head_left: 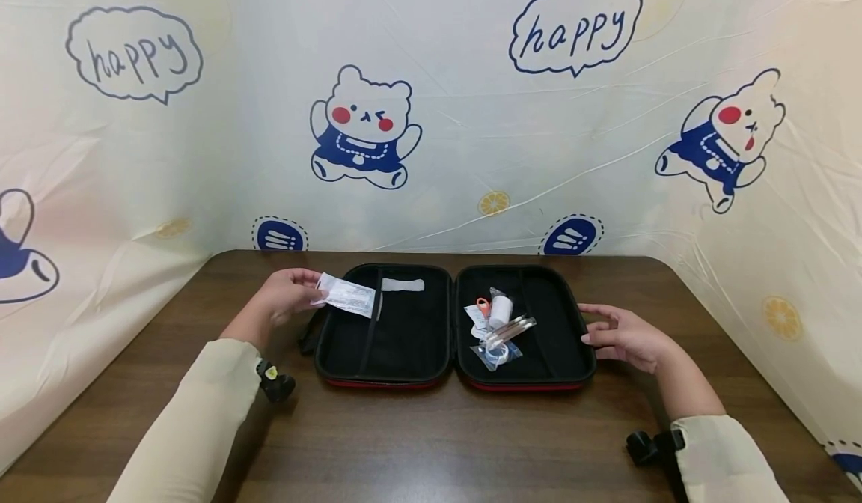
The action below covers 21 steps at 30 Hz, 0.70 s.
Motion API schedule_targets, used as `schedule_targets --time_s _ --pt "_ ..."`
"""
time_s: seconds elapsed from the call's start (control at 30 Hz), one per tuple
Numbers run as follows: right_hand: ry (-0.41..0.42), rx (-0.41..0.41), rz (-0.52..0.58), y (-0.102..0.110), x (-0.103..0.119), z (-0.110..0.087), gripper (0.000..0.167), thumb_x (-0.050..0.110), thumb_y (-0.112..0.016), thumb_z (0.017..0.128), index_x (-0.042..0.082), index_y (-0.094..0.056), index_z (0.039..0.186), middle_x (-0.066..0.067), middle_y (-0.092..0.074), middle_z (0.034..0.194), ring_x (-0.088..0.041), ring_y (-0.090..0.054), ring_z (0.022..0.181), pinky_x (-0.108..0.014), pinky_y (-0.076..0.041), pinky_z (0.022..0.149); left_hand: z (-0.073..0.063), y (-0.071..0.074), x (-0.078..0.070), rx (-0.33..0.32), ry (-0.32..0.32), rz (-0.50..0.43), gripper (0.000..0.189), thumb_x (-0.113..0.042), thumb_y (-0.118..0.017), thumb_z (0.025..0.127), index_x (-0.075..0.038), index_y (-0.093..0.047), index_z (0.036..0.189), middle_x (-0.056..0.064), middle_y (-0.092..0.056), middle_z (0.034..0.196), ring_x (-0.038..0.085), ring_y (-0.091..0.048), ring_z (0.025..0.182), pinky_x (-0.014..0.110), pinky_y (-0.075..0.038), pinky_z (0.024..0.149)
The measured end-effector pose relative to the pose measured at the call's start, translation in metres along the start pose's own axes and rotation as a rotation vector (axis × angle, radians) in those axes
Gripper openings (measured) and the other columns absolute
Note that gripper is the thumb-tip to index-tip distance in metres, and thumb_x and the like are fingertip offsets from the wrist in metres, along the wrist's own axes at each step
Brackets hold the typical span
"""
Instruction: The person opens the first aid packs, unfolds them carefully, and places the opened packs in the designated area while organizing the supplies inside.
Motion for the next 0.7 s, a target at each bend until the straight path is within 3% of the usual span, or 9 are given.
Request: schedule_targets --time_s 0.7 --pt "-0.012 -0.009 -0.005 0.002 -0.002 0.0 0.078 0.005 -0.063 0.093 -0.006 -0.012 0.151 -0.015 -0.062 0.114 -0.023 -0.064 0.097 -0.041 -0.054 0.088 0.005 -0.031 -0.009 0.051 -0.025 -0.013 0.044 0.006 -0.067 0.088 0.008 -0.049 0.129 0.018 -0.056 0.109 0.019 -0.061 0.085 0.03 -0.057 0.078"
Point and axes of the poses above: each hand's wrist, its own z-axis towards the middle knuckle, its own y-axis out of the back of the hand, x = y × z, the point moved 8 cm from there along z, towards the middle knuckle
